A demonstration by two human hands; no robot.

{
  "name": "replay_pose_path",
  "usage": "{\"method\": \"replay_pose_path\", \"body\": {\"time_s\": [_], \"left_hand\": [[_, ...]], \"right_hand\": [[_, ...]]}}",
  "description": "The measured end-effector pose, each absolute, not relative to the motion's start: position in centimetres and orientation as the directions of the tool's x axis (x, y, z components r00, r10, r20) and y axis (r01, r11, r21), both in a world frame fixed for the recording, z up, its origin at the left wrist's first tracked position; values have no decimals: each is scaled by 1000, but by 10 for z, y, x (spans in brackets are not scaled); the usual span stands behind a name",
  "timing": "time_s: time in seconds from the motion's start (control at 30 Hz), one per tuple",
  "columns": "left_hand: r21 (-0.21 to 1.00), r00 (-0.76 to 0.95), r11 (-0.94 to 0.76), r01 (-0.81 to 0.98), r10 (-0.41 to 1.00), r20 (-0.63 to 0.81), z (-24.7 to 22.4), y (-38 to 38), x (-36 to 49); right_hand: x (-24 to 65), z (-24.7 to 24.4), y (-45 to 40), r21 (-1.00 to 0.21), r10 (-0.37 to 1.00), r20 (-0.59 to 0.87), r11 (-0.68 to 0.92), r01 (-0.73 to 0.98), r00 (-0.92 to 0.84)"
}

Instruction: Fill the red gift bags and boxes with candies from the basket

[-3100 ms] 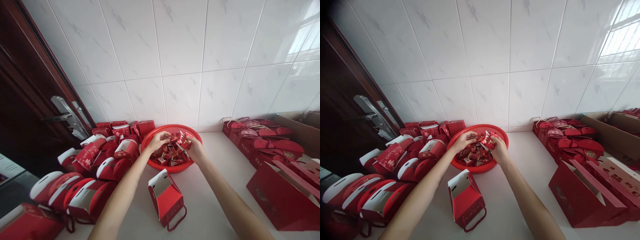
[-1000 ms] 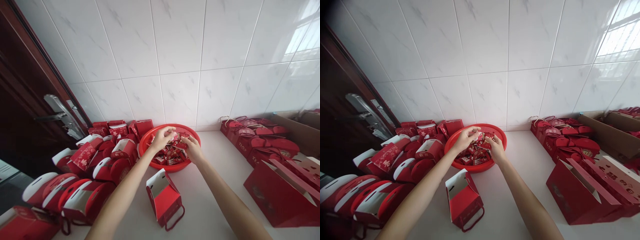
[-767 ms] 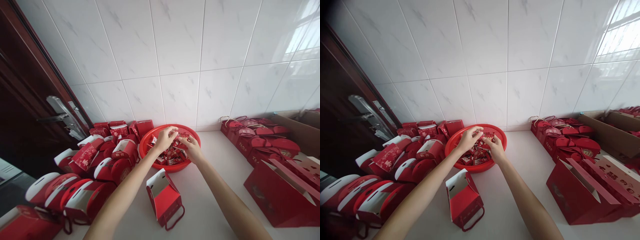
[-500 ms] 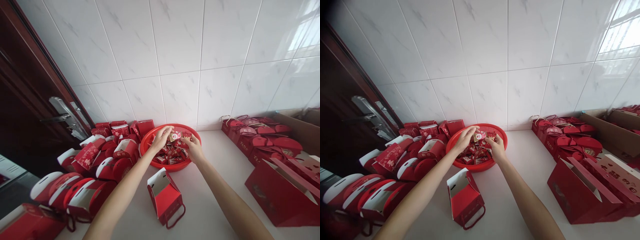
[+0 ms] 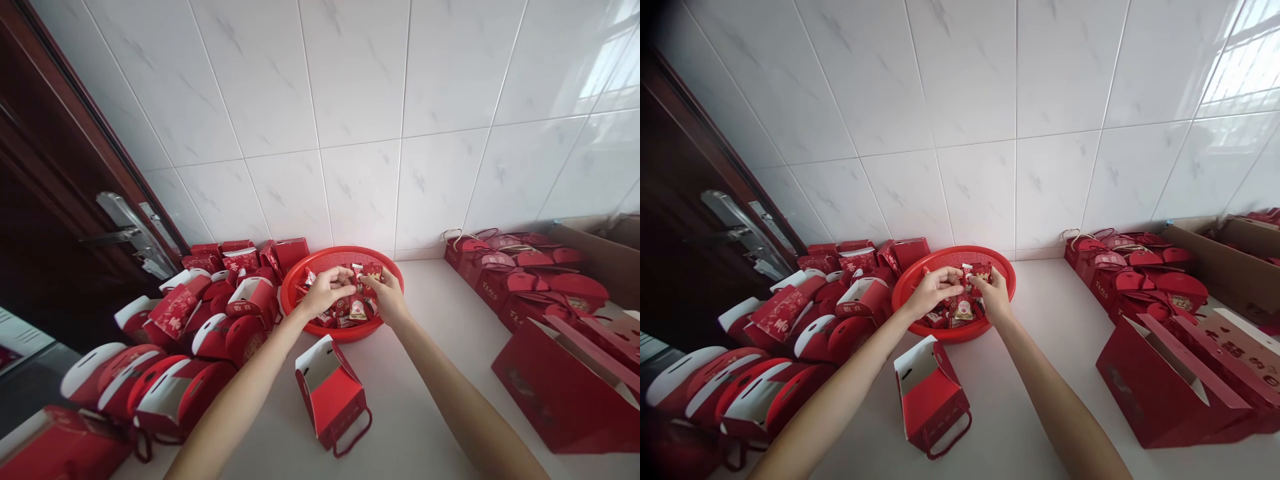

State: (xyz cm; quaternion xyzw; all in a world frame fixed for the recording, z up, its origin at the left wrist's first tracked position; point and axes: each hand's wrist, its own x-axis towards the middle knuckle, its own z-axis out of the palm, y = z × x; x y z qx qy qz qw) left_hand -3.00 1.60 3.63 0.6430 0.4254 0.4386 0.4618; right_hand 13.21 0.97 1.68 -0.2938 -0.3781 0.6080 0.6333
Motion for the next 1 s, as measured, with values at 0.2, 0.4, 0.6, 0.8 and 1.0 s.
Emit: {"method": "replay_pose_path", "body": {"time_s": [0.2, 0.4, 0.6, 0.8, 1.0], "left_hand": [[928, 192, -332, 171, 935, 299, 37, 18, -30], [865, 120, -460, 199, 888, 444, 45, 19, -29], [746, 136, -560, 361, 822, 552, 47, 29, -21], [679, 201, -587, 440, 802, 563, 53, 35, -17], [752, 227, -462, 470, 887, 403, 62, 48, -48]], "right_hand": [[131, 16, 9, -855, 990, 139, 109, -507, -22], [129, 16, 10, -837, 987, 140, 72, -542, -84], [134, 21, 8, -818, 985, 80, -23, -574, -154], [135, 23, 7, -836, 971, 116, -20, -549, -211], [134, 19, 9, -832, 971, 131, -2, -554, -199]]}}
